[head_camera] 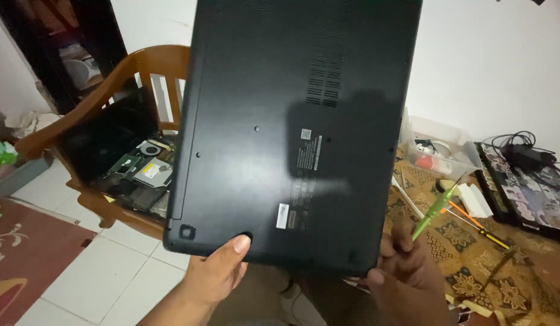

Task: Removing screws from the bottom of a laptop to disassemble it for repair.

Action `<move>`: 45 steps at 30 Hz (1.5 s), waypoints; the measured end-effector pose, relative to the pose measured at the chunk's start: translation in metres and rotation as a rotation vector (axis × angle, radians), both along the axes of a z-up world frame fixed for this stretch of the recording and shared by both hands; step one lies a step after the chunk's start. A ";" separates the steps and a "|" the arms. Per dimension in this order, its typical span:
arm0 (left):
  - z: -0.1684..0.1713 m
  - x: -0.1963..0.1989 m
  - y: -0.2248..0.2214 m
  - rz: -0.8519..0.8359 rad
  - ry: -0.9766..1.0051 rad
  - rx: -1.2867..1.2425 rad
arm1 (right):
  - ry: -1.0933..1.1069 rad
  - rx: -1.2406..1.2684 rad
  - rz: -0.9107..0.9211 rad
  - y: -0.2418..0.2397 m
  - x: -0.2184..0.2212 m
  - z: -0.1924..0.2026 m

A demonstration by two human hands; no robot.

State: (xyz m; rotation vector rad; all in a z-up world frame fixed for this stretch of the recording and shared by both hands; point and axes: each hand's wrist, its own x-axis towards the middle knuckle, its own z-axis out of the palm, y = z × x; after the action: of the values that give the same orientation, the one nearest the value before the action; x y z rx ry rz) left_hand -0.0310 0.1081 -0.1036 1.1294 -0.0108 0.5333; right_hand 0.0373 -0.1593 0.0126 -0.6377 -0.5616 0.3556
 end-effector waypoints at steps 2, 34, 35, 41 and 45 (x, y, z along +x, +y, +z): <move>0.018 -0.012 0.000 0.116 0.130 0.298 | -0.028 -0.101 -0.060 -0.005 0.011 -0.014; 0.007 0.075 -0.006 0.096 0.950 -0.824 | 0.577 -0.481 -0.114 0.023 0.107 -0.130; -0.043 0.067 0.008 -0.051 0.999 -0.795 | 0.547 -0.501 -0.114 0.024 0.110 -0.129; 0.089 0.084 -0.035 0.141 0.917 -0.930 | 0.690 -0.601 -0.208 0.032 0.122 -0.126; 0.049 0.088 -0.018 0.216 0.993 -0.879 | 0.749 -0.535 -0.177 0.029 0.130 -0.129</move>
State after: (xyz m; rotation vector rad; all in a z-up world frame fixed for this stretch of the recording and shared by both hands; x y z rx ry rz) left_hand 0.0571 0.0896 -0.0542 0.4220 1.1123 0.0752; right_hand 0.1672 -0.1304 -0.1168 -0.9891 0.3223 0.5466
